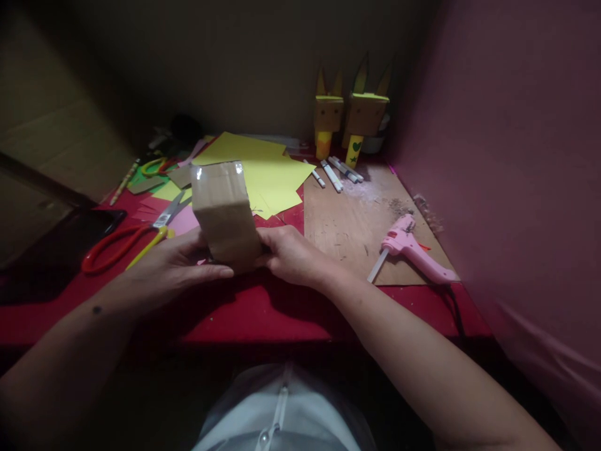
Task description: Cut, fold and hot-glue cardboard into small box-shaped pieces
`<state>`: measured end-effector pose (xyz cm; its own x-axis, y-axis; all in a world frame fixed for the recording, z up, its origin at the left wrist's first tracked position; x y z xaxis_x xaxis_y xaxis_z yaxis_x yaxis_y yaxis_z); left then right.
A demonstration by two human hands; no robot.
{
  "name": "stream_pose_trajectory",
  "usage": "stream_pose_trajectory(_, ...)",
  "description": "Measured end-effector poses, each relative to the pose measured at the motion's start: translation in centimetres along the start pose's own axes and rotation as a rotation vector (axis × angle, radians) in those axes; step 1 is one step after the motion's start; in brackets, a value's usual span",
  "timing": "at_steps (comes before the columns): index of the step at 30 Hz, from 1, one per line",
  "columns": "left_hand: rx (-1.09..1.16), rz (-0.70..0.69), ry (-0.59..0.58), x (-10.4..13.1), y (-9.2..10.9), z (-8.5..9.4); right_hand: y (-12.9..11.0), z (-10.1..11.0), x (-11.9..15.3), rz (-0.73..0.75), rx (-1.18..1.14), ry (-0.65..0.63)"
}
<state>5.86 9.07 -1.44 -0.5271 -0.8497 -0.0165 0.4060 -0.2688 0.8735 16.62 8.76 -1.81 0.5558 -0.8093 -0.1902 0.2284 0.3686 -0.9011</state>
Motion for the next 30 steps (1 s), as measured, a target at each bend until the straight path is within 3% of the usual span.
stream_pose_trajectory(6, -0.030, -0.026, 0.025, 0.0, 0.3, 0.1, -0.1, -0.1, 0.1, 0.019, -0.004, -0.014)
stream_pose_trajectory(13, 0.025, 0.019, 0.150, 0.5, -0.4, 0.4, -0.2, 0.1, 0.1, 0.027, 0.013, -0.002)
stream_pose_trajectory(23, -0.133, -0.094, 0.084, 0.4, 1.0, 0.5, 0.1, -0.1, 0.1, 0.025, 0.013, -0.013)
stream_pose_trajectory(30, -0.082, -0.124, 0.215, 0.8, 0.8, 1.0, 0.3, -0.2, 0.1, 0.020, 0.008, -0.014)
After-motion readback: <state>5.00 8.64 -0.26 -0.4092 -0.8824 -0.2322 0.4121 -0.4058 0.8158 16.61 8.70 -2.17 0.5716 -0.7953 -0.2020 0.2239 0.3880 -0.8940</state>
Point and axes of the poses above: each hand's wrist, its own x-axis away from the middle knuckle, its own z-axis out of the back of the hand, y = z × x, the point moved 10 cm from there along -x, towards the middle knuckle, and after that the axes turned 1 degree about z, right-handed, at the moved point
